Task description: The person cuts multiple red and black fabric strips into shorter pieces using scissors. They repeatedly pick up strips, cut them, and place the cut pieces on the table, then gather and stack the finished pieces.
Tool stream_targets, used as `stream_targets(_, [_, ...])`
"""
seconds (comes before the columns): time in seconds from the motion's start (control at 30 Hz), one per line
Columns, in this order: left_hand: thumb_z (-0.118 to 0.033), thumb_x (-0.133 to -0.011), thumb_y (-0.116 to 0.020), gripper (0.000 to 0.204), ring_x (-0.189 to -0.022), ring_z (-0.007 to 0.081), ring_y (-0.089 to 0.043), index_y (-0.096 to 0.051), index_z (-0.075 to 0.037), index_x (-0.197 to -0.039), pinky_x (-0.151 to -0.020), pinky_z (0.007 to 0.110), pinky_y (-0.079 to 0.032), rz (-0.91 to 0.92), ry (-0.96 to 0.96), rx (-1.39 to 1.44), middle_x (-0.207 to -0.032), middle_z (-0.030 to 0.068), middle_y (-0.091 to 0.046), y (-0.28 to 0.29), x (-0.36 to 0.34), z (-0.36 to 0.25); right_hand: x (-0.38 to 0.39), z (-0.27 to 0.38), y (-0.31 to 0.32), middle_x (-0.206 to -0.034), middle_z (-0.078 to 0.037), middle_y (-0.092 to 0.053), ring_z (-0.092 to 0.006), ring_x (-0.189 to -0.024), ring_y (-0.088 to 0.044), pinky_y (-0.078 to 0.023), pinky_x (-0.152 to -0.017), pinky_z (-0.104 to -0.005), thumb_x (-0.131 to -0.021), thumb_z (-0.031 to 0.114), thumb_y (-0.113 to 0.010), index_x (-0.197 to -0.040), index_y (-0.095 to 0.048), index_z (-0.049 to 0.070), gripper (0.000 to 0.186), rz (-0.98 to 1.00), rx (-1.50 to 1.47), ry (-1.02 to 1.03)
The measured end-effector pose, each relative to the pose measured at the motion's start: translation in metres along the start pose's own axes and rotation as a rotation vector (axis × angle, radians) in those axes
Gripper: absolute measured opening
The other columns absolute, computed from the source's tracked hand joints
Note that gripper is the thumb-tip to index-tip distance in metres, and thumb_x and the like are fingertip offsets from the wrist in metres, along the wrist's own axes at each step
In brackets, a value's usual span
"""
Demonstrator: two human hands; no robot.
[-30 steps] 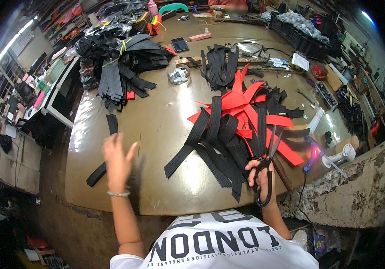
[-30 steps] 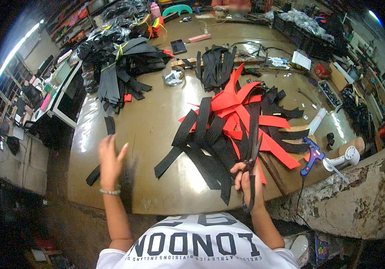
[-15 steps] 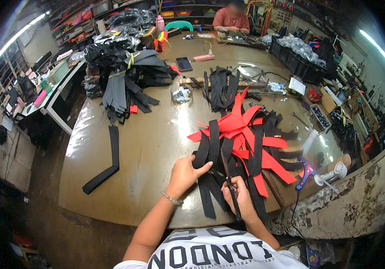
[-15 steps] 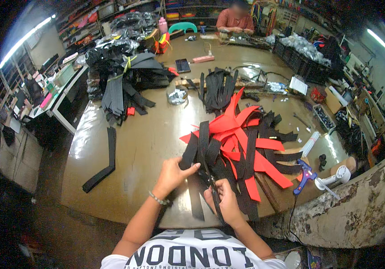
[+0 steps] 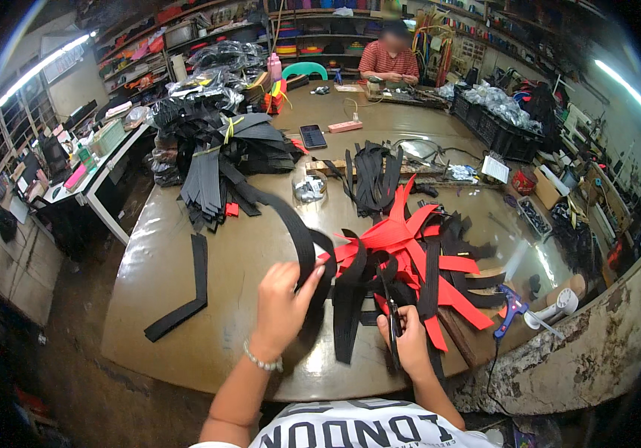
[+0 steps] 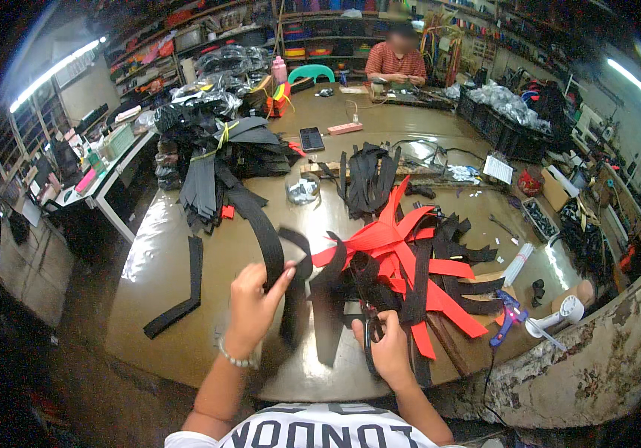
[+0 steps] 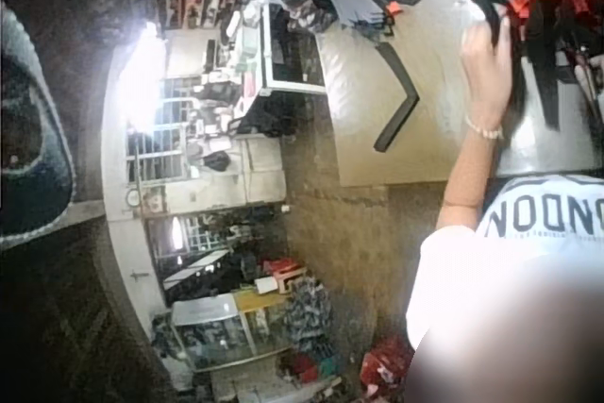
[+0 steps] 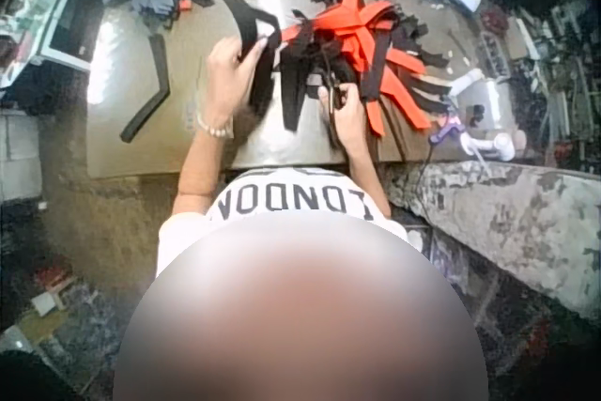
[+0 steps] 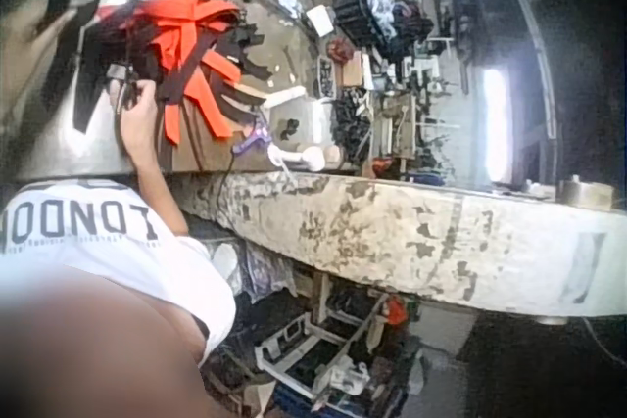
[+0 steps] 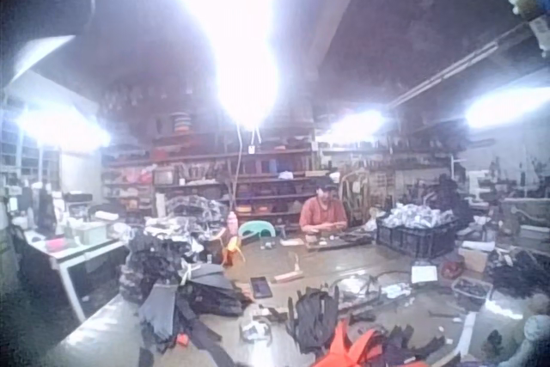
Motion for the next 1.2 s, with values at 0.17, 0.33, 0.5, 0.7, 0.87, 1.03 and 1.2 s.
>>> stream_targets(0.17, [-0.023, -0.086, -0.069, 0.03, -0.06, 0.0224, -0.058, -0.065, 0.007, -0.085, -0.059, 0.035, -0.044, 0.142, 0.471, 0.048, -0.07, 0.0223, -0.061, -0.021, 0.039, 0.053, -0.004, -0.001, -0.003, -0.083, -0.016, -0.064, -0.0288, -0.077, -0.064, -0.049, -0.069, -0.0385, -0.075, 0.048, -0.077, -0.096, -0.053, -0.001, 0.058, -0.045, 0.201, -0.022])
stream_targets(0.33, [-0.027, -0.085, -0.071, 0.034, -0.064, 0.016, -0.061, -0.068, 0.006, -0.089, -0.063, 0.031, -0.048, 0.432, 0.66, -0.142, -0.072, 0.0141, -0.067, -0.027, 0.057, 0.079, -0.007, -0.005, -0.01, -0.084, -0.015, -0.065, -0.0314, -0.081, -0.066, -0.05, -0.072, -0.0398, -0.071, 0.052, -0.077, -0.096, -0.055, -0.001, 0.063, -0.044, 0.275, -0.043])
stream_targets(0.5, [-0.024, -0.084, -0.074, 0.028, -0.068, 0.0082, -0.057, -0.069, 0.002, -0.088, -0.064, 0.025, -0.047, 0.396, 0.69, 0.422, -0.075, 0.0011, -0.066, -0.031, 0.064, 0.061, -0.01, -0.009, -0.009, -0.08, -0.014, -0.064, -0.0304, -0.074, -0.065, -0.05, -0.068, -0.0384, -0.07, 0.048, -0.08, -0.092, -0.054, -0.001, 0.059, -0.066, 0.207, -0.053])
stream_targets(0.7, [-0.021, -0.087, -0.071, 0.021, -0.066, 0.0075, -0.057, -0.065, 0.0, -0.087, -0.06, 0.025, -0.046, 0.309, 0.554, 0.555, -0.071, 0.0004, -0.062, -0.042, 0.063, 0.057, -0.005, -0.015, -0.012, -0.076, -0.014, -0.062, -0.0292, -0.066, -0.062, -0.05, -0.062, -0.0379, -0.07, 0.04, -0.083, -0.09, -0.053, 0.0, 0.054, -0.191, -0.004, 0.025])
stream_targets(0.87, [-0.019, -0.089, -0.067, 0.019, -0.064, 0.0092, -0.056, -0.06, -0.003, -0.083, -0.059, 0.026, -0.045, 0.369, 0.824, 0.56, -0.07, 0.0019, -0.06, -0.047, 0.074, 0.05, -0.005, -0.012, -0.01, -0.075, -0.016, -0.06, -0.0308, -0.067, -0.062, -0.049, -0.062, -0.04, -0.071, 0.046, -0.08, -0.091, -0.051, 0.0, 0.057, -0.172, 0.21, 0.018])
stream_targets(1.03, [-0.022, -0.088, -0.069, 0.022, -0.071, 0.0079, -0.05, -0.054, -0.009, -0.081, -0.064, 0.024, -0.041, 0.158, 0.858, 0.824, -0.078, -0.0023, -0.056, -0.046, 0.076, 0.046, -0.014, -0.01, -0.012, -0.077, -0.017, -0.061, -0.0335, -0.072, -0.063, -0.049, -0.065, -0.0425, -0.073, 0.054, -0.076, -0.094, -0.051, 0.001, 0.063, -0.07, 0.335, -0.006])
stream_targets(1.2, [-0.02, -0.095, -0.06, 0.017, -0.087, 0.0152, -0.061, -0.053, -0.005, -0.094, -0.079, 0.031, -0.05, 0.052, 0.961, 1.1, -0.095, 0.0071, -0.063, -0.051, 0.084, 0.067, -0.02, 0.002, -0.017, -0.077, -0.013, -0.063, -0.0239, -0.071, -0.064, -0.05, -0.065, -0.0349, -0.076, 0.049, -0.077, -0.095, -0.052, -0.002, 0.06, 0.115, 0.1, -0.032])
Point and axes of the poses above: each hand's wrist, its own x-axis away from the middle knuckle, its own y-axis out of the back of the hand, z = x × y, the point moved 4 cm from there along -x, towards the middle knuckle
